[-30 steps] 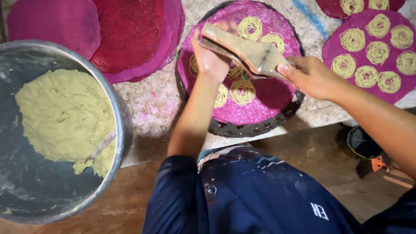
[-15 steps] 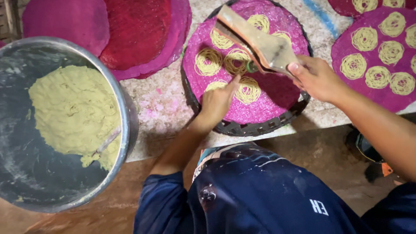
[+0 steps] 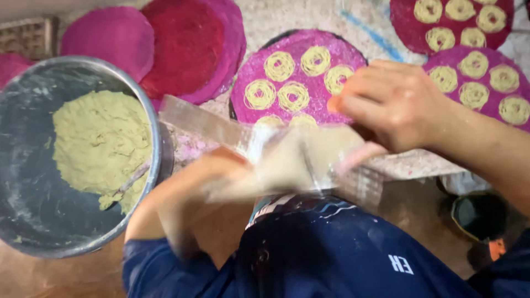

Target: The person uses a wooden dough press to scoop dough from a metal bowl and extrude it into spiral shapes onto pink trays. The person repeatedly fills the press, extrudes spirals, and arranges them on multiple trays.

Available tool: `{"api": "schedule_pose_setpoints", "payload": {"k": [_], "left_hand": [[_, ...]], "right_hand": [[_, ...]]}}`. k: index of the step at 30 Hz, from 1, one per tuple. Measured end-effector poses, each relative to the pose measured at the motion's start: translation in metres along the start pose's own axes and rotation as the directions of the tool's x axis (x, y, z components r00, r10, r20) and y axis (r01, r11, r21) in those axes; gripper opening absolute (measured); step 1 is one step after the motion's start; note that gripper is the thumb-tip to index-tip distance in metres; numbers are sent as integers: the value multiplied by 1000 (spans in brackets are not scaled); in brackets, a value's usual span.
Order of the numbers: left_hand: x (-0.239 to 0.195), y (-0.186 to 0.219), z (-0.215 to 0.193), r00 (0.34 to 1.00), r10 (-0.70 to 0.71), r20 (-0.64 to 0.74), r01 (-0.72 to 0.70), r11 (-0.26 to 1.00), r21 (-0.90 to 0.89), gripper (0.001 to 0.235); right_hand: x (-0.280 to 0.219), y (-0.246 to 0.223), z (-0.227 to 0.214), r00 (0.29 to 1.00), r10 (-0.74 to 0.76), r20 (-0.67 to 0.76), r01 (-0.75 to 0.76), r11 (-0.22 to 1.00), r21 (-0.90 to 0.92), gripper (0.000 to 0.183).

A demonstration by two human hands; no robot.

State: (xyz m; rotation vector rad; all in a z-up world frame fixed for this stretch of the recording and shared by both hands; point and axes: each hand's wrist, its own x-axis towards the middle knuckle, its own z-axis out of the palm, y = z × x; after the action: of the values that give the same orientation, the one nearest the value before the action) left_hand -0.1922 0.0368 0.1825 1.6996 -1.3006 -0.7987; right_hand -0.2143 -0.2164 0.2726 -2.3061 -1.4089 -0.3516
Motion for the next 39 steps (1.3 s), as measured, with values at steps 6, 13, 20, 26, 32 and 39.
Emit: {"api": "schedule_pose_setpoints", "payload": {"k": [6,13,20,26,32,39], "left_hand": [[-43,76,55,983,-155,-96,174,955,241,49],[-113,57,86,880,-342,-328,392,915,99,47],[-276,-10,75,772,-453,-447,146,809,-569,38],[-299,-29,106,763,-259,-593,-443,458,-770,42],[-396,-48,102,68,-638,-767,-331,710,-621,26],[-496,-58,111,-179,-486,-855,-423,823,-380,28]], "right_hand": [[-31,-32,21,845,-142,516,-239,763,601,47],[-48,-40,48,838,-283,467,-292,490,821,46],[38,-10,50,895,-447,-5,447,895,3,13],[203,-16,115,688,-723,64,614,533,-582,30],[301,-57,235,962,-213,-172,223,974,40,42],[319,-117,422,634,9,773,159,977,-141,33]]}}
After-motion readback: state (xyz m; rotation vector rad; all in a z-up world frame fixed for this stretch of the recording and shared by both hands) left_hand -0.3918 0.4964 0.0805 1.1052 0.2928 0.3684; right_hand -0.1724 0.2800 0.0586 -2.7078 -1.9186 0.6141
